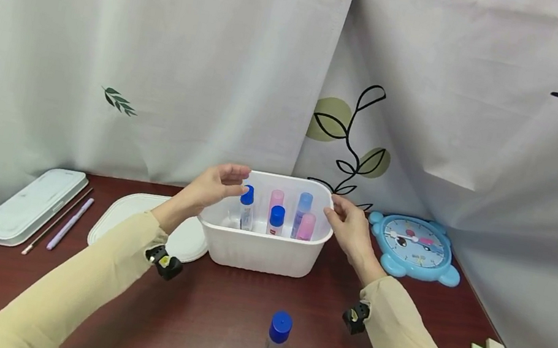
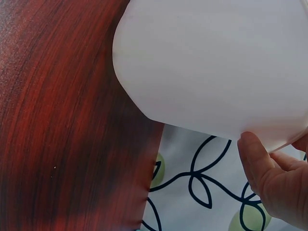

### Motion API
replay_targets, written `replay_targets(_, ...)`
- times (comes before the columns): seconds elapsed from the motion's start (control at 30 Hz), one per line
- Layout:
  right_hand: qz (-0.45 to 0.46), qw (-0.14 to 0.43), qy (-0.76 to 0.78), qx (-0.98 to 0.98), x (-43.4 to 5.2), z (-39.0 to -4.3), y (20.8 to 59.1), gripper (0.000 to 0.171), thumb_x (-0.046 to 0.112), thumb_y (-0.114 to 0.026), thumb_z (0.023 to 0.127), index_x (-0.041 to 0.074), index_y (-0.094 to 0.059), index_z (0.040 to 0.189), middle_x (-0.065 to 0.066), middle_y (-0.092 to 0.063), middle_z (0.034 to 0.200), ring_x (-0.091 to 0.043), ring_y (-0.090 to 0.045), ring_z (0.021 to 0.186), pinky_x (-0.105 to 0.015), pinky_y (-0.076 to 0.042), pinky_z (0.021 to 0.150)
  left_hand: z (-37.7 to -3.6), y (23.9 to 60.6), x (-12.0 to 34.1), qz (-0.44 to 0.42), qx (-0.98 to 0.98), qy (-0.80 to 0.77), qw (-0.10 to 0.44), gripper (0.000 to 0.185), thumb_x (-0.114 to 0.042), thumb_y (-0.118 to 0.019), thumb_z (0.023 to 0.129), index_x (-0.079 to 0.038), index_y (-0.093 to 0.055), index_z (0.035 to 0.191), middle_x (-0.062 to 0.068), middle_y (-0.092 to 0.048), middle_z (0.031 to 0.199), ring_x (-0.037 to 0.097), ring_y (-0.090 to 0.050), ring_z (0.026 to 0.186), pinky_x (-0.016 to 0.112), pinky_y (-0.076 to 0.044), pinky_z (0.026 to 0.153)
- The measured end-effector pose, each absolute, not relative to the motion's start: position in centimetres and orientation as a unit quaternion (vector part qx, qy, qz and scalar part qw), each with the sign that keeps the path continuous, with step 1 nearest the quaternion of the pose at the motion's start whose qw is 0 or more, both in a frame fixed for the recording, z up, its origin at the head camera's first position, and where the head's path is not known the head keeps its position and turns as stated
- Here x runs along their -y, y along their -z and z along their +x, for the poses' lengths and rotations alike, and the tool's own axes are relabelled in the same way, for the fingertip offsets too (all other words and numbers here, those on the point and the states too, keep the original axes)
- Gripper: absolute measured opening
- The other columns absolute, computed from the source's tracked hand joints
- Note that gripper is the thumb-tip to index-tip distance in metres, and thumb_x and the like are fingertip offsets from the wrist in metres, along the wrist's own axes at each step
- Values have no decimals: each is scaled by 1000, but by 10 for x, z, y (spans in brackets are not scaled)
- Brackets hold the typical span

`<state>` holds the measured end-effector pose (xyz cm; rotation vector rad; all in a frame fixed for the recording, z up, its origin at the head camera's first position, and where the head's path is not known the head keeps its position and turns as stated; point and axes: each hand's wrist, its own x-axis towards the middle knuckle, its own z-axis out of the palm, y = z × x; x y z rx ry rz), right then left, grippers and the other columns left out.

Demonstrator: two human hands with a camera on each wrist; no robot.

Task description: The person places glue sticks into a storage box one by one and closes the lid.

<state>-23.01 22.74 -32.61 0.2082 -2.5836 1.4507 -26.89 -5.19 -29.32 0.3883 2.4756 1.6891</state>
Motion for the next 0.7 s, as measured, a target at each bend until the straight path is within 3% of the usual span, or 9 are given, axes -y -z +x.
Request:
replay_targets(0.13,72,87,-483,868,-227,-230,326,46,15,-50,98,-9,-41,136,-30,-56,122,-37,-55,111,-22,-50,83,-247,289,52,187,-767,-611,58,39,-7,-64,88,0,-55,126,19,-55,129,26,-55,115,32,-46,96)
replay_targets(0.27,71,86,-480,870,-226,-229,325,46,15,-50,98,-9,-41,136,-30,-56,122,-37,-55,110,-23,-50,83,-215,293,46,282,-705,-634,148,35,-3,-62,88,3,-57,121,24,-58,122,16,-61,103,27,-49,89)
replay_targets(0.47,72,91,-478,871,-227,-229,325,45,14,-50,98,-9,-42,135,-30,-57,120,-37,-56,110,-19,-49,81,-175,314,30,374,-623,-613,310,38,4,-62,85,8,-53,123,28,-57,122,15,-61,107,33,-50,92)
replay_targets(0.7,74,95,-473,873,-226,-229,325,44,15,-51,97,-8,-43,135,-29,-57,119,-36,-57,107,-26,-51,82,-157,338,13,387,-604,-588,373,41,7,-63,84,5,-53,124,16,-60,124,8,-61,108,29,-48,94)
